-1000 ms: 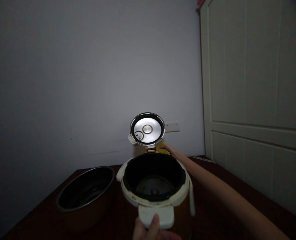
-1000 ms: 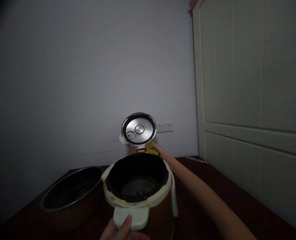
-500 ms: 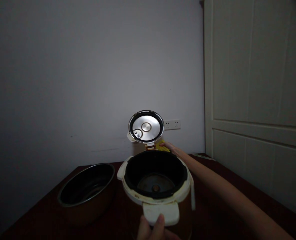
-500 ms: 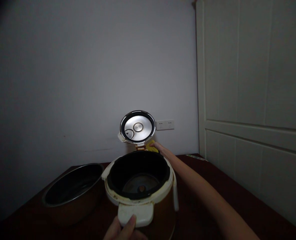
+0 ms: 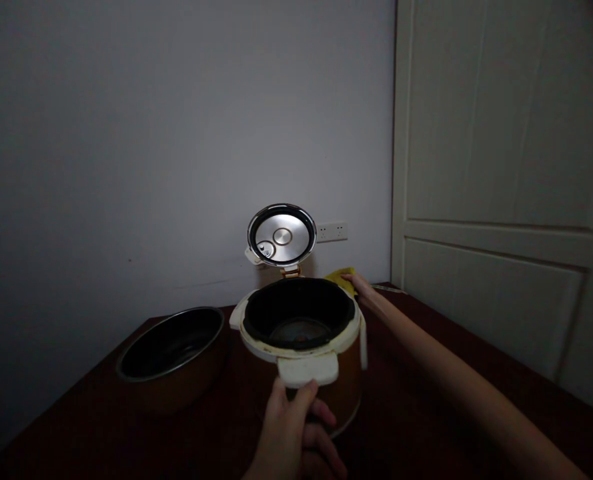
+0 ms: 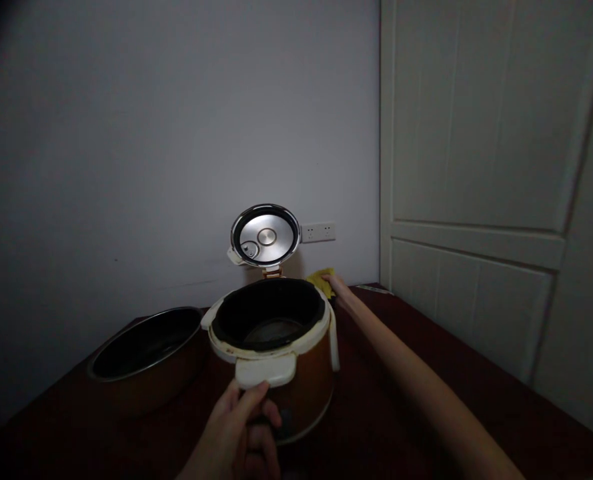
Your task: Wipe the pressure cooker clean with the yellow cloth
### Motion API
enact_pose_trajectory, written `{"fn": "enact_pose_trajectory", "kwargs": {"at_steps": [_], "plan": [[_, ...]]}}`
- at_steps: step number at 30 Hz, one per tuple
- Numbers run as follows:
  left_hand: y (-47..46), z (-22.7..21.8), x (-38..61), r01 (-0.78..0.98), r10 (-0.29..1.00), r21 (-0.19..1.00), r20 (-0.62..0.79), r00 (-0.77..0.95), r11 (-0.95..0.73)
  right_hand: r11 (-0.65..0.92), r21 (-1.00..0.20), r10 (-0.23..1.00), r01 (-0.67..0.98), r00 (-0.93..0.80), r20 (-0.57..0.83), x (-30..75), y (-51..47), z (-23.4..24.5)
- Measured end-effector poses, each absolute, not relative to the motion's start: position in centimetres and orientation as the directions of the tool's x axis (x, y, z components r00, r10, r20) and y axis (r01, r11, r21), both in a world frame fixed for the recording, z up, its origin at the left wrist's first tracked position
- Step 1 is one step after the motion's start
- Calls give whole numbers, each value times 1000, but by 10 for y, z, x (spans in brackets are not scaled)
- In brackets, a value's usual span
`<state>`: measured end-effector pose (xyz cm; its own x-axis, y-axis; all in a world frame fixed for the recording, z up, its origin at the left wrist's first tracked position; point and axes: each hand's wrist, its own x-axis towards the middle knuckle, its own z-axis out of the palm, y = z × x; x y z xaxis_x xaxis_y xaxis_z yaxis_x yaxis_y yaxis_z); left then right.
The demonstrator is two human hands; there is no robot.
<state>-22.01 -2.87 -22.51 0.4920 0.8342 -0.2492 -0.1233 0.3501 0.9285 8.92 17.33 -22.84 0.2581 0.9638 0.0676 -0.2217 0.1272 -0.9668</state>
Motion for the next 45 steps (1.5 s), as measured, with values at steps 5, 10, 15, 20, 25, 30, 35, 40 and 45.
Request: {"fn": "enact_pose_trajectory", "kwargs": {"at_steps": [5, 10, 15, 20, 25, 30, 35, 40, 45], "plan": [[-44, -244, -219, -118, 769, 901, -281, 574, 418, 148, -945, 954, -293, 296, 57, 80, 142, -255], [-64, -239, -198, -229, 670, 861, -160, 725, 453, 200, -934, 951, -296, 288, 112, 65, 125, -258], [-69, -171, -193, -562, 747, 732, 110, 655, 385, 227, -943, 943, -242, 296, 151, 60, 113, -251], [-40, -147, -222, -798, 864, 603, 401, 303, 1, 300, -953, 876, -33, 406, 261, 57, 97, -246], [-1, -201, -240, -372, 579, 499, 803, -140, -782, 362, -904, 742, 227, 517, 427, 44, 73, -247], [13, -236, -246, 16, 302, 303, 943, 139, -953, 383, -842, 566, 380, 625, 538, 21, 45, -262], [13, -249, -239, 46, 170, 164, 965, 200, -985, 399, -676, 404, 619, 543, 736, -5, 16, -280], [17, -259, -231, 117, 135, 116, 976, 169, -986, 417, -423, 294, 805, 320, 900, -14, 1, -303], [17, -262, -229, 145, 141, 117, 976, 165, -982, 394, -284, 288, 874, 177, 941, -14, -14, -341]]}}
